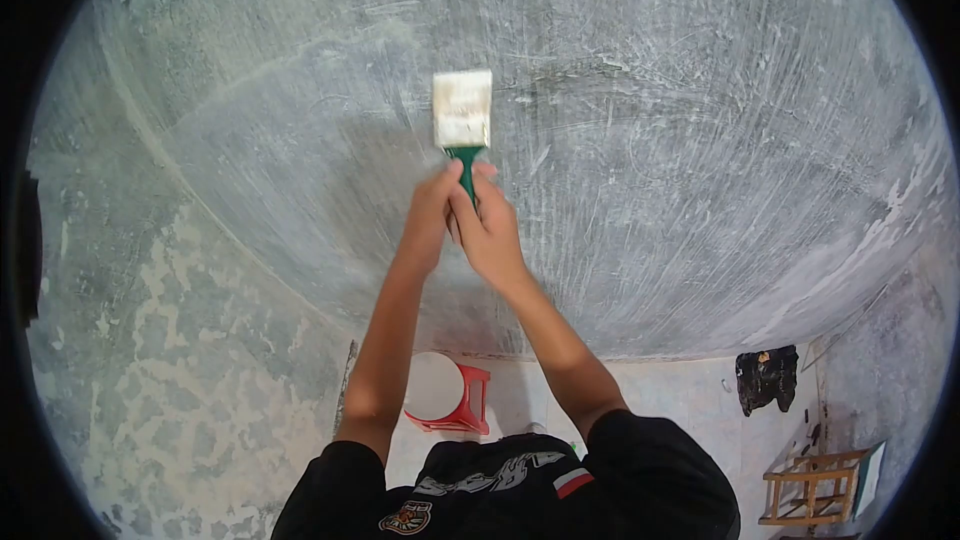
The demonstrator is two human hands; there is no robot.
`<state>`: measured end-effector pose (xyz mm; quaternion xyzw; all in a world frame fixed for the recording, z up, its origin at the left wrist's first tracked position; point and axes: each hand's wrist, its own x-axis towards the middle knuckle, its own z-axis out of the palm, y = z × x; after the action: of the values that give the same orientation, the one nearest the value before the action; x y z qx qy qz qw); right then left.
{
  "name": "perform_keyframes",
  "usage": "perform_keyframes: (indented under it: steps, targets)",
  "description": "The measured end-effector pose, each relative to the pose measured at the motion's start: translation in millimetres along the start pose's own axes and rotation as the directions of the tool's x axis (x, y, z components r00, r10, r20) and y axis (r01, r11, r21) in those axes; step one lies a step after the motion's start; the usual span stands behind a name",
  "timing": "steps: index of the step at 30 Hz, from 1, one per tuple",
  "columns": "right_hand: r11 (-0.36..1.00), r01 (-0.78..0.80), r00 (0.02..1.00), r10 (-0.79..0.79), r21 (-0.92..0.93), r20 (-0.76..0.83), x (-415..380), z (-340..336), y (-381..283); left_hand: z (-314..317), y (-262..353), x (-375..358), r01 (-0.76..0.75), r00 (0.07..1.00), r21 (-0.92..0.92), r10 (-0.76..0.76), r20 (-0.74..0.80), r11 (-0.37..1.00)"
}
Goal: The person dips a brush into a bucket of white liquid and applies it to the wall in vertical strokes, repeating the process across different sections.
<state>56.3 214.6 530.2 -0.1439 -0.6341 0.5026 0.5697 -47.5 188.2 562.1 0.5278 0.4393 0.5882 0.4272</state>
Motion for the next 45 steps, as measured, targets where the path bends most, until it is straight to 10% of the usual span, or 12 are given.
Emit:
perform_keyframes:
  steps: [5, 19, 31, 36, 45]
  targets:
    - [0.999, 0.028, 1.000, -0.028, 0.033, -0.012, 42.2, 11.6, -17.6, -5.0, 35.6, 30.3, -0.216, 0.975, 0.088, 0.219, -0.031, 0.972]
    - [0.992, 0.068, 0.978, -0.087, -0.107, -0.189, 69.0, 15.4, 15.6, -17.1, 10.3, 77.6, -0.217, 0.973, 0.011, 0.218, -0.076, 0.976]
    - [0.907, -0.409, 0.860, 0.420, 0.101, -0.289, -63.4, -1.1, 108.7, -20.8, -173.6, 11.5, 0.116, 0.981, 0.014, -0.113, -0.156, 0.993]
    - [0.810, -0.569, 0.773, 0.586, 0.141, -0.242, -73.5, 3.5, 82.0, -6.3, -150.9, -9.8, 0.227, 0.934, -0.170, -0.264, -0.241, 0.959]
    - [0.967, -0.078, 0.983, 0.034, -0.242, -0.181, 59.7, 22.6, -34.8, -11.6, 32.8, 64.3, -0.201, 0.970, -0.092, 0.185, -0.160, 0.975]
